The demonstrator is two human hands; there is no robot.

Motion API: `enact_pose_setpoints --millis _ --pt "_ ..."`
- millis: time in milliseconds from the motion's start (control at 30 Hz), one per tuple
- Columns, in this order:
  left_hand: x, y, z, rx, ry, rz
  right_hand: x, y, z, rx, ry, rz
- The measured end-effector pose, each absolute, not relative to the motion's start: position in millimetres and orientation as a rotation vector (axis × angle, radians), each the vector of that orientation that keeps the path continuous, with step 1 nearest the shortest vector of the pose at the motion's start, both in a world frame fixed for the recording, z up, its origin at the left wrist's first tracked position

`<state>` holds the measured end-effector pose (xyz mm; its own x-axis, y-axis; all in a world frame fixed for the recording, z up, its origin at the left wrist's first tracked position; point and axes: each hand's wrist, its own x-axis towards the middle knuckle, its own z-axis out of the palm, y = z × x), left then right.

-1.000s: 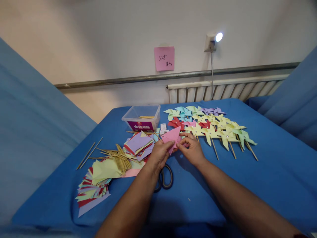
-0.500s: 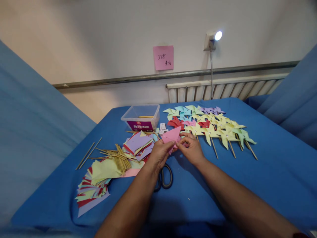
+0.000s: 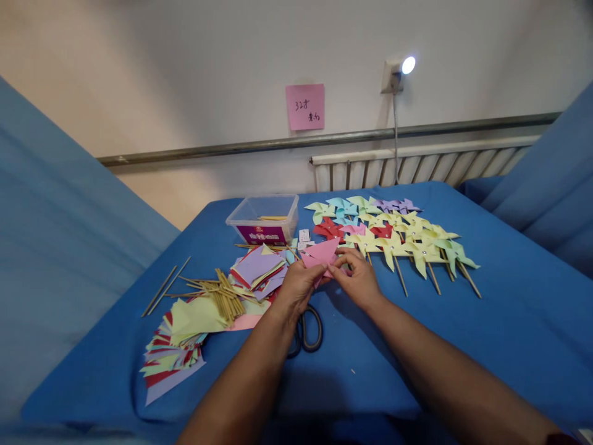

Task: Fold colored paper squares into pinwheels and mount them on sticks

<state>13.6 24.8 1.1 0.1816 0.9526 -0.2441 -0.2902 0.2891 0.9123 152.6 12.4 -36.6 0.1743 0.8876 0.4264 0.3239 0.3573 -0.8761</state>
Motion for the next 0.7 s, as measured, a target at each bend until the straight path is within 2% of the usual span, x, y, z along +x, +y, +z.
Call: enact_pose_setpoints --millis 233,467,700 --pt "6.6 29.2 -4.4 0.910 1.019 0.987 162.2 24.0 -40.1 -1.068 -1.012 0.968" --pt "3.7 30.0 -1.6 1.178 1.084 0.942 159.0 17.7 -31.1 -0.856 -0.907 1.430" --pt "2.2 26.1 9.6 1.557 1.171 0.859 157.7 16.2 -34.4 -0.924 -0.944 1.379"
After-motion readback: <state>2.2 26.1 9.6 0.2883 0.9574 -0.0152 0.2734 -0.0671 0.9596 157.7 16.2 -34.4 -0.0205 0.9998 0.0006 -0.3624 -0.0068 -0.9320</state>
